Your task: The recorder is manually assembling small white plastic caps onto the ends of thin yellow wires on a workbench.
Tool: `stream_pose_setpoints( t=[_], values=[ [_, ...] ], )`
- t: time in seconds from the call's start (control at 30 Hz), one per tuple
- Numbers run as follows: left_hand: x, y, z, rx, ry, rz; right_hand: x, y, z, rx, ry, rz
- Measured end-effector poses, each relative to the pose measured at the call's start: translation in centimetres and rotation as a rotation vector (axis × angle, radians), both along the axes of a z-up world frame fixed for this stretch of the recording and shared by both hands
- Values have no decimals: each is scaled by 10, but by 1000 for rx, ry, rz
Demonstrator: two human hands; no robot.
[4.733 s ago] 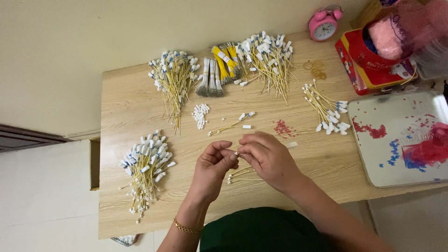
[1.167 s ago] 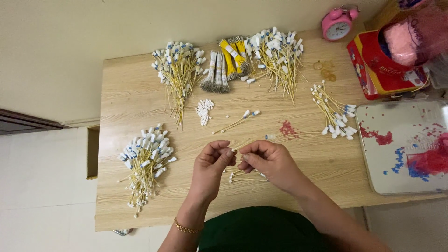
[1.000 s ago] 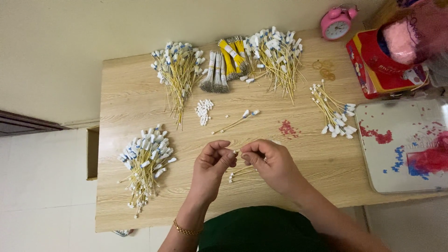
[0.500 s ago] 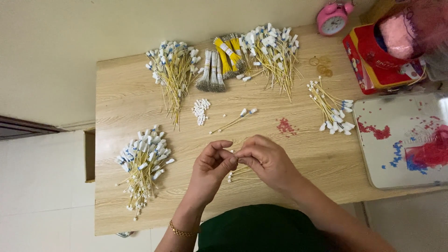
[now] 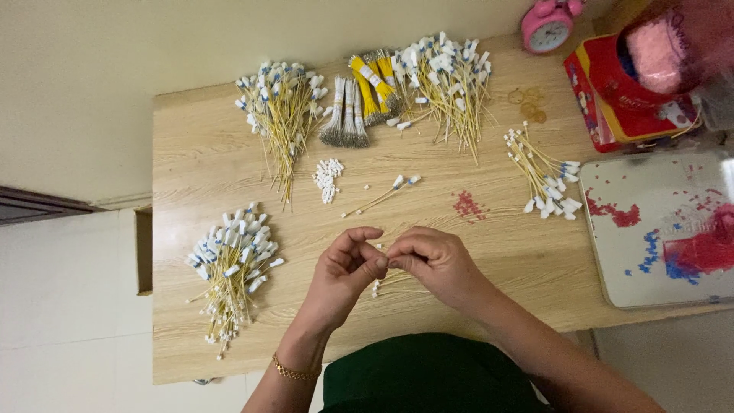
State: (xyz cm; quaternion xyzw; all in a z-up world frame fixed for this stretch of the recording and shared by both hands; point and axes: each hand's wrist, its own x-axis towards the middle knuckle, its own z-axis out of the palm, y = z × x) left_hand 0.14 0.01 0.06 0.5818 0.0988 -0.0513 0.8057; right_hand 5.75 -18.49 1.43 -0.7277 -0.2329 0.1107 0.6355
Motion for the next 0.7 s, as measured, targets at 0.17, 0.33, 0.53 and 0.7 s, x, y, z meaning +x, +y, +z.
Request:
stream_pose_setpoints(
  t=[0.17, 0.33, 0.53, 0.7],
  values=[
    [0, 5, -10, -77, 10, -16, -1, -1, -11, 33, 73, 35],
    [3, 8, -11, -96, 5, -46, -4, -9, -22, 99, 354, 77],
    [-1, 9, -11, 43, 36, -86, -5, -2, -19, -77, 377, -3],
    [-10, 7, -34, 131, 150, -57, -6, 6, -27, -201, 235, 49]
  ],
)
